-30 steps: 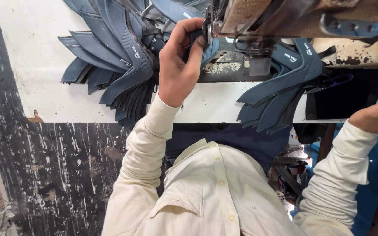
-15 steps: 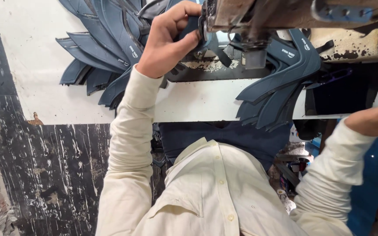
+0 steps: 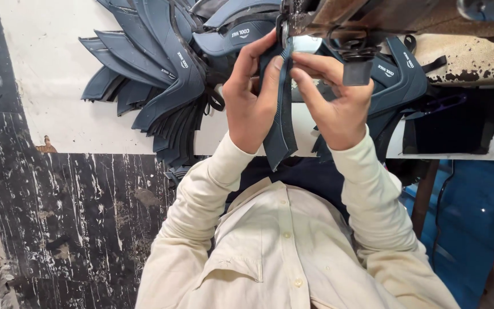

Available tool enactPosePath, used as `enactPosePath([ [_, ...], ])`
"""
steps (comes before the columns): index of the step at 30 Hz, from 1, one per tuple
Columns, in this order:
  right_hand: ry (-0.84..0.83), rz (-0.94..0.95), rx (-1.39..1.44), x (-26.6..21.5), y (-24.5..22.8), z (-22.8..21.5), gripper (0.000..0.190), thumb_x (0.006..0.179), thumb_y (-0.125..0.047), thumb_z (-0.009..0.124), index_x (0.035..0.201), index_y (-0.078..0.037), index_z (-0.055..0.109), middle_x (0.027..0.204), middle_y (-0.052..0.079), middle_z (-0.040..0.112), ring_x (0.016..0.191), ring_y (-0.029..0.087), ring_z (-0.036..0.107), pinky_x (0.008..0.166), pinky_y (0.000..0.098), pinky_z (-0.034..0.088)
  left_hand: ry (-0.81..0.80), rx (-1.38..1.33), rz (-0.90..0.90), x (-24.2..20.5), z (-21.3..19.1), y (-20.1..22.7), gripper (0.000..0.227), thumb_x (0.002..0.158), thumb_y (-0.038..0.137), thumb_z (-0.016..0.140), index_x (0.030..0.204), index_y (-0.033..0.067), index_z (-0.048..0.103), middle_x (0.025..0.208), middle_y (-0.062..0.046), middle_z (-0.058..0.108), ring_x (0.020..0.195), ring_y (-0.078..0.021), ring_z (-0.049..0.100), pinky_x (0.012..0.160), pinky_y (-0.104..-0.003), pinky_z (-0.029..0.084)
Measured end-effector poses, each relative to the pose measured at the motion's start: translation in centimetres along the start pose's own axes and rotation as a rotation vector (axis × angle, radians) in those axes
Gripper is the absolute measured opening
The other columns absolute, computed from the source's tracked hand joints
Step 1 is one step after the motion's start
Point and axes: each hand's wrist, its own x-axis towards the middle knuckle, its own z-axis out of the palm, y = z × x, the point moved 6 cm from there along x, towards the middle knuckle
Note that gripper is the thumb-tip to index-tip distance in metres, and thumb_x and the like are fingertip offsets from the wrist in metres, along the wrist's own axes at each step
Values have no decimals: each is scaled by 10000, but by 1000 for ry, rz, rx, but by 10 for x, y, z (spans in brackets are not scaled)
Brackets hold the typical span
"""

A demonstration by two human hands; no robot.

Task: Assembling and stitching shoe upper components at a manufacturing station.

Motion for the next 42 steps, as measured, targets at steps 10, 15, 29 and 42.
enactPosePath([
  [10, 27, 125, 217, 13, 11, 5, 154, 1029, 27, 733, 1181, 51, 738, 1062, 90, 753, 953, 110, 720, 867, 232, 592, 8, 109, 110, -25, 5, 0, 456, 1171, -14, 578, 1579, 59, 387, 1161, -75, 723, 1022, -66, 675, 899, -208, 556],
  [15, 29, 111, 158, 14, 12, 4, 151, 1020, 34, 745, 1170, 54, 743, 1036, 96, 761, 916, 105, 725, 830, 226, 607, -15, 63, -62, -55, 13, 17, 641, 1096, -54, 546, 1629, 50, 205, 1111, -120, 709, 784, -86, 648, 670, -215, 521],
  [29, 21, -98, -840, -13, 161, -132, 369, 948, -65, 774, 1256, 108, 667, 1107, 240, 692, 1016, 427, 687, 903, 492, 546, -88, 101, -49, -22, -1, 6, 627, 1097, -75, 544, 1658, 68, 303, 926, -38, 636, 572, -46, 573, 502, -222, 537],
  [42, 129, 8, -362, -65, 15, -71, 457, 929, -51, 823, 1334, -17, 616, 1228, 65, 588, 1057, 155, 636, 824, 226, 551, -247, -111, -70, 18, -9, -20, 489, 1164, -42, 550, 1619, 58, 402, 885, -12, 583, 568, -41, 516, 498, -250, 457],
])
